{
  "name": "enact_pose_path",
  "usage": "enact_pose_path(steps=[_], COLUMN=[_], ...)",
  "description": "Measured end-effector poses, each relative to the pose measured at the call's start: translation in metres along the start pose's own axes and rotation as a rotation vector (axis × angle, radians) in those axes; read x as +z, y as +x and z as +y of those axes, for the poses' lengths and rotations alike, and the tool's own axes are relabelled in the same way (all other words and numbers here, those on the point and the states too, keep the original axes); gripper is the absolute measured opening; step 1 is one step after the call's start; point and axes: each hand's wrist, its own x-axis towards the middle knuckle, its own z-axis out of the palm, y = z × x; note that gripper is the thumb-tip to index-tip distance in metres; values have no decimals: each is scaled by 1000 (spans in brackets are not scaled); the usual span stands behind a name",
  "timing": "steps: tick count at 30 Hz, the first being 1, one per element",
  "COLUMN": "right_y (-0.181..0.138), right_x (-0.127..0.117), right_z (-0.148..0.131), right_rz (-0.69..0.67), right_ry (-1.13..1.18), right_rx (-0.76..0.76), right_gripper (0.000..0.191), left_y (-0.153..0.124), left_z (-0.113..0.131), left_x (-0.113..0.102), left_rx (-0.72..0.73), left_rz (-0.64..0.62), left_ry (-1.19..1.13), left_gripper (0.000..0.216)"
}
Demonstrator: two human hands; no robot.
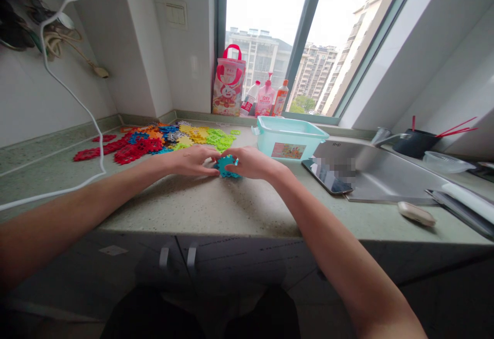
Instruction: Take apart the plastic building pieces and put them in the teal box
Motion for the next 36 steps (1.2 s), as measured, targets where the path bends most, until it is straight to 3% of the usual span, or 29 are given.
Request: enact_pose_path(steps=[14, 36], right_y=[-5, -5], right_x=[1, 0], right_z=[-5, -6], right_rz=[-17, -9], right_ry=[-46, -47], right_rx=[-15, -18], right_gripper=[47, 46], left_y=[1, 0], left_z=[12, 10], left_x=[-4, -4], left_rx=[-14, -17], left_rz=[-35, -54], left_ry=[61, 83], left_gripper=[23, 25])
